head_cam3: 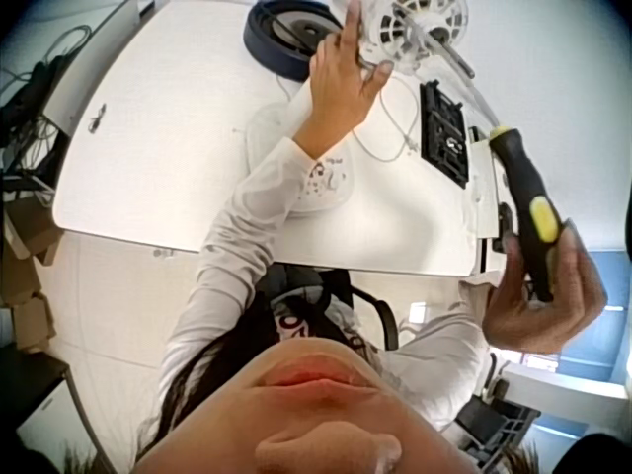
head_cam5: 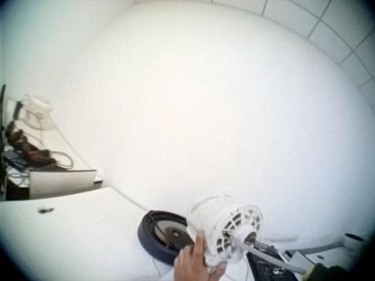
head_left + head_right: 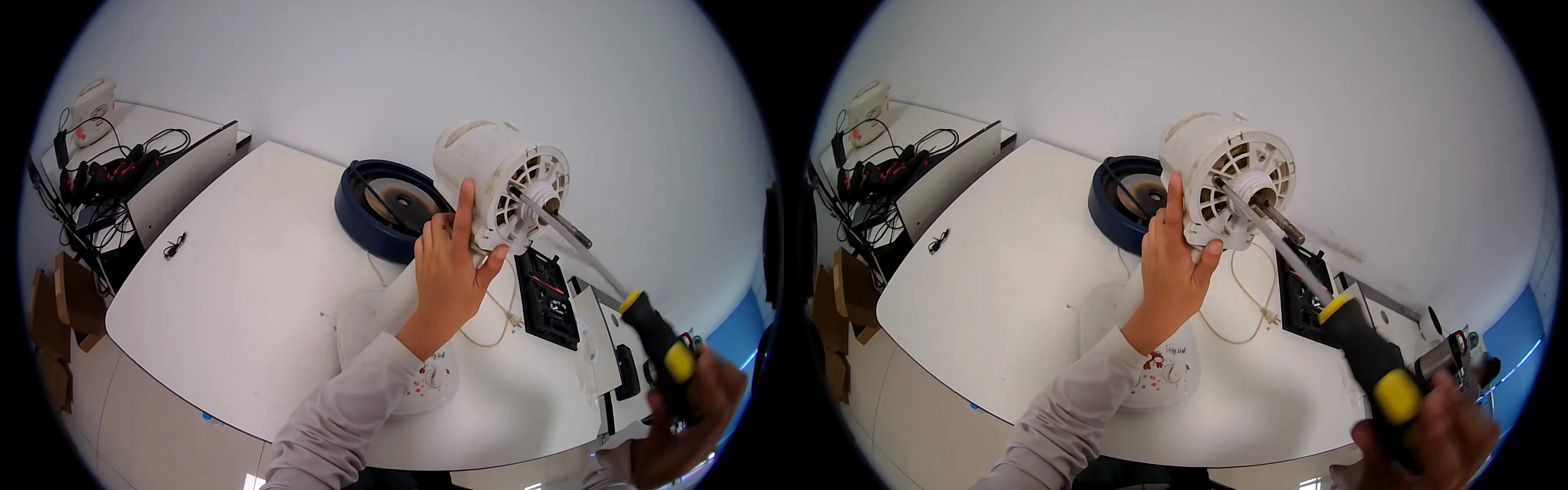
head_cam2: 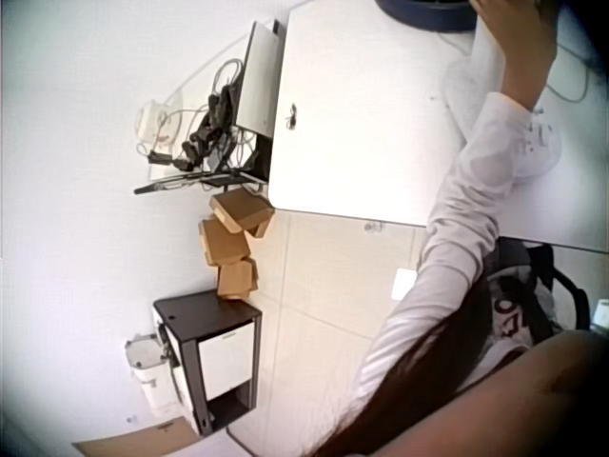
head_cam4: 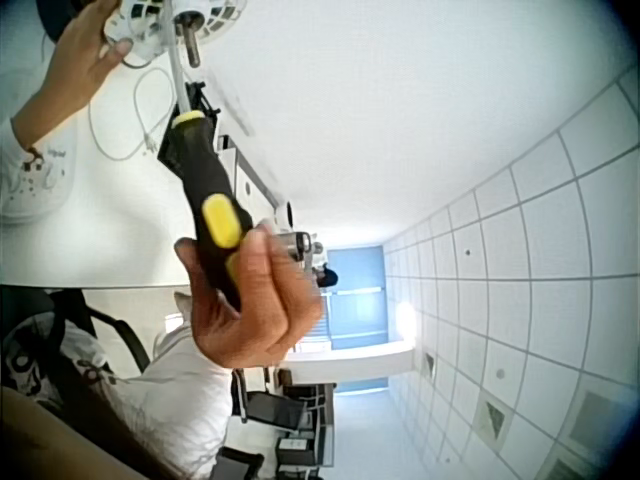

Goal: The person uses a screwdriver to tighten screws on the internal motor housing of a disassembled white fan. They repeatedly rotate the fan head to access different screw locations and tighten them. The fan remains disassembled on the table throughout the clip.

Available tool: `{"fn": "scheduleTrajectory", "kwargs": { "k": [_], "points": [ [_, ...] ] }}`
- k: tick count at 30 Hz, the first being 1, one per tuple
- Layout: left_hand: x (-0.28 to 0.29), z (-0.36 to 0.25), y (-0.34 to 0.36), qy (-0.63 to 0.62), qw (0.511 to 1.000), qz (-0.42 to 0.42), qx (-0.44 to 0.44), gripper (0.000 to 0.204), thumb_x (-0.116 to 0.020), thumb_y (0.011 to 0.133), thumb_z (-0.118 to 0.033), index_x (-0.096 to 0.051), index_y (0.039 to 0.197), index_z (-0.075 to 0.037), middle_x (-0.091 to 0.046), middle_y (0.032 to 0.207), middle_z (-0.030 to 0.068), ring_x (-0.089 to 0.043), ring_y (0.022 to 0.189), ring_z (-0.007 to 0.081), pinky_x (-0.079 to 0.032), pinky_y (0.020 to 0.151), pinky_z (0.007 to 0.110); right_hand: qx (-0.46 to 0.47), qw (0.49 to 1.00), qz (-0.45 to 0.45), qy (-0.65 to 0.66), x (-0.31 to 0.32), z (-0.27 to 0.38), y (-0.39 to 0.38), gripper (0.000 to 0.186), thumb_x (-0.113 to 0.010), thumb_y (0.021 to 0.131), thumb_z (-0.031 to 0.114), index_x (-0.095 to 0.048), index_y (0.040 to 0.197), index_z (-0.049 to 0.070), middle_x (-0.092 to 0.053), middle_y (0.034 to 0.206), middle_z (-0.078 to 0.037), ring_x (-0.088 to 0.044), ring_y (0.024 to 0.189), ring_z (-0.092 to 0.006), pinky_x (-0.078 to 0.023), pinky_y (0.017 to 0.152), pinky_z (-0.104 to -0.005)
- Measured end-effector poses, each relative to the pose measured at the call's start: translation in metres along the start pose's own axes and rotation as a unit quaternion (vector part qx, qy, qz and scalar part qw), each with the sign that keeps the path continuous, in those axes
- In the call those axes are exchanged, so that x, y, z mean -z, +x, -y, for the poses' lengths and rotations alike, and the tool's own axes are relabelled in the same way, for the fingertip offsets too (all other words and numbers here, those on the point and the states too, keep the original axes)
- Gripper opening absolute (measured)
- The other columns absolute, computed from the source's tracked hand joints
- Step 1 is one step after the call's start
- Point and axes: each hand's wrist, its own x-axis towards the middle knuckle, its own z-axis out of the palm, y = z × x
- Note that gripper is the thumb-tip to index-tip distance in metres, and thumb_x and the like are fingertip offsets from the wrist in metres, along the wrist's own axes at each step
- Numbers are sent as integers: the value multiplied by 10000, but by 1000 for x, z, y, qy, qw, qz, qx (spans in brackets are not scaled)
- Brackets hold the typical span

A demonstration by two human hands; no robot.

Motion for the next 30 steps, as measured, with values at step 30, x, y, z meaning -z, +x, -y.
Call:
{"fn": "scheduleTrajectory", "kwargs": {
  "k": [30],
  "points": [
    [0, 0, -6, -20, 999, 12, 35, 750, -448, 869, -530, -202, 1434, -102, -454, 881, 107, -432, 832, 260, -322, 753, 371, 66, 996, 59, -8, 10, 3, 11, 470, -666, 742, -32, -407, 1129, 34, -387, 1181, -225, -497, 891, -236, -451, 700, -236]
  ]
}}
